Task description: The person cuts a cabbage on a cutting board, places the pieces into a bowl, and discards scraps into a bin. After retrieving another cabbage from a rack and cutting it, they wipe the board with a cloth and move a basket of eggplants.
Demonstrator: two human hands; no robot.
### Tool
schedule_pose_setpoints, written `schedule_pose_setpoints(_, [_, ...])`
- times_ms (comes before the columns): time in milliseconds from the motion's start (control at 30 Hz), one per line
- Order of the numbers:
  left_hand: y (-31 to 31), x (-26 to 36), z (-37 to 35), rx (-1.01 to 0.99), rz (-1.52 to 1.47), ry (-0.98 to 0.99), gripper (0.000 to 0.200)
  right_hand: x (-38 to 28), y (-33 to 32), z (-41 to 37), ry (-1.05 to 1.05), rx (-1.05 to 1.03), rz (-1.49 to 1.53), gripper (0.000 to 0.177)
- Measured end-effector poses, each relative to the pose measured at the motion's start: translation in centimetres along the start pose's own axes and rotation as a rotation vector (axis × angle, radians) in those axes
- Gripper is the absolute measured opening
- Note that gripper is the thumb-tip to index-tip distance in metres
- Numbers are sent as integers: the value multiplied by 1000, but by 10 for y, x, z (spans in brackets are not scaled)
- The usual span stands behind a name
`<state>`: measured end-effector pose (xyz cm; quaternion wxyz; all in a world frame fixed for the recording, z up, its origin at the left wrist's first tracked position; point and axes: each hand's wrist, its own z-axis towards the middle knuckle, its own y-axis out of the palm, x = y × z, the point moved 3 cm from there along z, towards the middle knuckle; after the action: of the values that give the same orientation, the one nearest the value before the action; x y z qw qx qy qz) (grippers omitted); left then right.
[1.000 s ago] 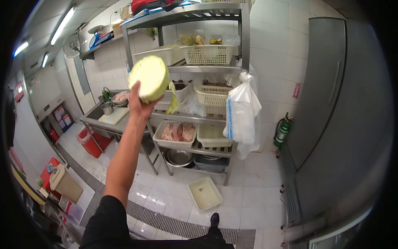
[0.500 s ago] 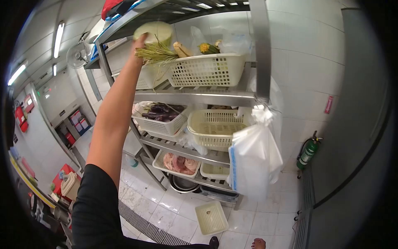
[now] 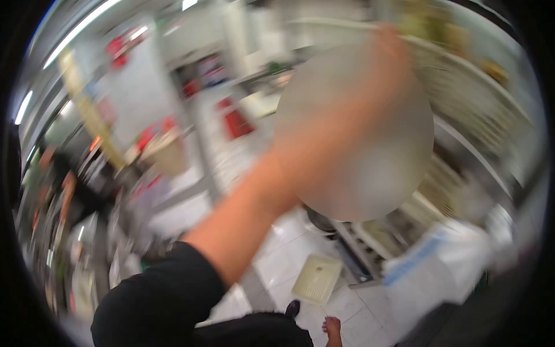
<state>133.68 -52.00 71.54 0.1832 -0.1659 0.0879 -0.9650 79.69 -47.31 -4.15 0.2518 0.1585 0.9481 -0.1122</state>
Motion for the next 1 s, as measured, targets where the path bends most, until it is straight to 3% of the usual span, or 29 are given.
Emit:
schedule_pose_setpoints(67, [-1, -14, -151, 94, -228, -235, 35, -40, 39, 3, -47, -121, -88, 25])
schedule_pose_setpoints(100, [-108, 55, -210, 443, 296, 112, 22, -61, 61, -4, -68, -165, -148, 27])
schedule_pose_setpoints(133, [-117, 46, -309, -39, -454, -277, 26, -77, 82, -6, -87, -225, -231, 28])
schedule_pose_setpoints(167, [-195, 55, -363, -459, -468, -366, 23, -87, 98, -5, -108, -273, -296, 29])
schedule_pose_setpoints(200, [-239, 49, -442, -561, -457, -483, 22, -93, 114, -8, -127, -306, -384, 29])
schedule_pose_setpoints(233, [-297, 44, -509, -861, -321, -774, 21, -102, 129, -9, -156, -331, -464, 28])
schedule_pose_setpoints(267, [-332, 29, -625, -915, -208, -867, 20, -110, 142, -15, -145, -331, -553, 27])
schedule_pose_setpoints(333, [-475, 34, -727, -1063, 24, -1167, 26, -112, 170, -19, -143, -342, -676, 25])
schedule_pose_setpoints(367, [-533, 28, -790, -974, 138, -1278, 29, -112, 179, -20, -132, -335, -742, 24])
schedule_pose_setpoints(400, [-608, 48, -763, -824, 252, -1439, 30, -109, 190, -22, -152, -356, -786, 24])
schedule_pose_setpoints(433, [-662, 49, -792, -652, 365, -1583, 29, -104, 201, -27, -143, -327, -820, 23])
schedule_pose_setpoints(533, [-793, 67, -805, -149, 576, -1652, 27, -72, 266, -60, -134, -320, -850, 22])
schedule_pose_setpoints(567, [-818, 70, -809, -120, 577, -1666, 27, -57, 283, -75, -113, -326, -821, 22])
schedule_pose_setpoints(633, [-862, 69, -814, 217, 568, -1553, 26, -27, 330, -108, -129, -339, -846, 22])
schedule_pose_setpoints(667, [-886, 64, -813, 226, 569, -1561, 26, -15, 355, -126, -249, -419, -818, 21])
schedule_pose_setpoints(733, [-938, 58, -806, 467, 582, -1487, 24, 0, 402, -167, -474, -499, -763, 22])
schedule_pose_setpoints(767, [-971, 51, -812, 538, 649, -1425, 23, 4, 423, -190, -468, -492, -772, 22])
schedule_pose_setpoints(867, [-1086, 35, -815, 750, 803, -1238, 21, -19, 498, -283, -886, -486, -631, 23])
schedule_pose_setpoints(1000, [-1240, 38, -851, 956, 854, -1327, 21, -33, 635, -405, -1093, -645, -531, 17])
